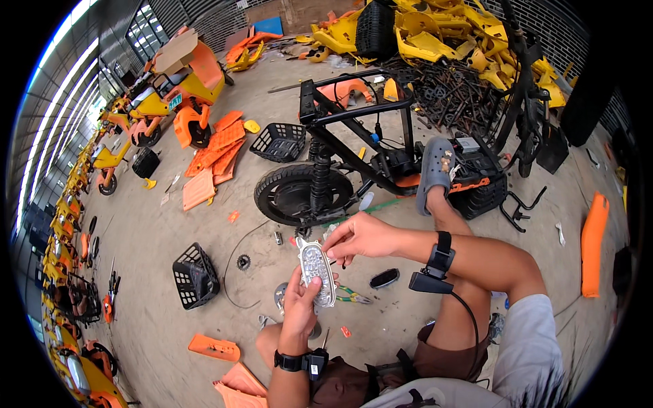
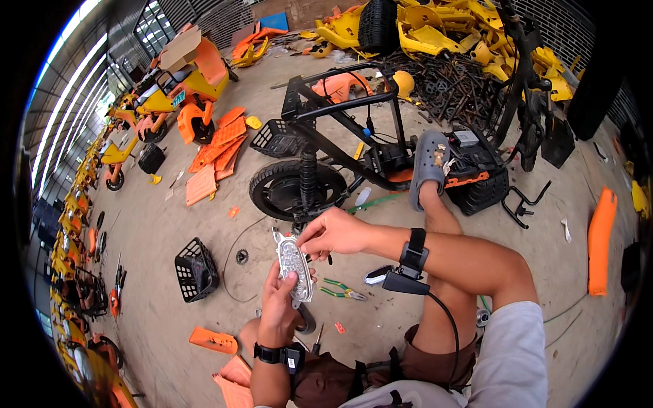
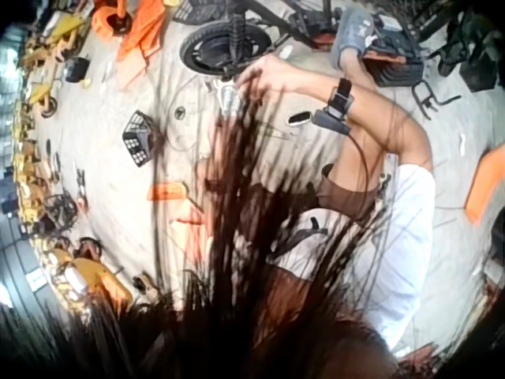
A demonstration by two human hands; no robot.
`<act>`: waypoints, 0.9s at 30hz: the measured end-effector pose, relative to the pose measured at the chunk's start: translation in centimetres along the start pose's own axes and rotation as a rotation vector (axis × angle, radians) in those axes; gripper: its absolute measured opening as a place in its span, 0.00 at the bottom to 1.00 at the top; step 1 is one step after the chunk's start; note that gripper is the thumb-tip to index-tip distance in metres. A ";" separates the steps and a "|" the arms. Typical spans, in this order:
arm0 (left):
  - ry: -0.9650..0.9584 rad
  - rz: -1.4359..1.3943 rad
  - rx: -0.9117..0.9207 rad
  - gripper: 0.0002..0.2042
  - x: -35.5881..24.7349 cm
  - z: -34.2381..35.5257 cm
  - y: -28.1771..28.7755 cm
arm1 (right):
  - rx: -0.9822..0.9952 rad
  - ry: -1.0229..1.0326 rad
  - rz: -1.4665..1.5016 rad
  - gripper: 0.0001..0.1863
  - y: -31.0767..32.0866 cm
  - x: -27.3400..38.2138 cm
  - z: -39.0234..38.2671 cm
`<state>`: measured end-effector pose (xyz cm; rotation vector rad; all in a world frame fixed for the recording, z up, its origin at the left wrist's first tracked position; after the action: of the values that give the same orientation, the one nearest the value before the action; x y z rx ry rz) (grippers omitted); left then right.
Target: The person uses a screwdriver to attach a metal plate onto a translucent plastic light fixture by hand. They hold the light housing in one hand while tightening a screw with the tool.
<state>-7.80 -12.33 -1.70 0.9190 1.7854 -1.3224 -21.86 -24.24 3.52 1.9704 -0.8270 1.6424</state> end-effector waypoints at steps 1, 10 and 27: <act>-0.008 0.003 0.000 0.24 0.0 -0.1 0.0 | 0.001 0.003 -0.010 0.13 0.1 -0.1 -0.1; -0.095 0.072 0.009 0.21 -0.3 -0.1 -0.1 | 0.056 -0.034 -0.038 0.13 0.2 -0.8 -0.4; -0.107 0.115 -0.066 0.18 -0.4 -0.3 0.2 | 0.074 -0.041 -0.006 0.12 0.0 -0.7 -0.7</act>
<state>-7.45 -12.03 -1.38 0.8846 1.6603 -1.2102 -22.43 -23.62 2.97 2.0605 -0.7857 1.6567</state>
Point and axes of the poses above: each hand's wrist, its own z-axis towards the middle knuckle, its own y-axis out of the back of the hand, x = y × z, the point moved 6 cm from there along z, towards the middle knuckle, and after that the axes turned 7 degrees about -x, right-handed, at the moved point
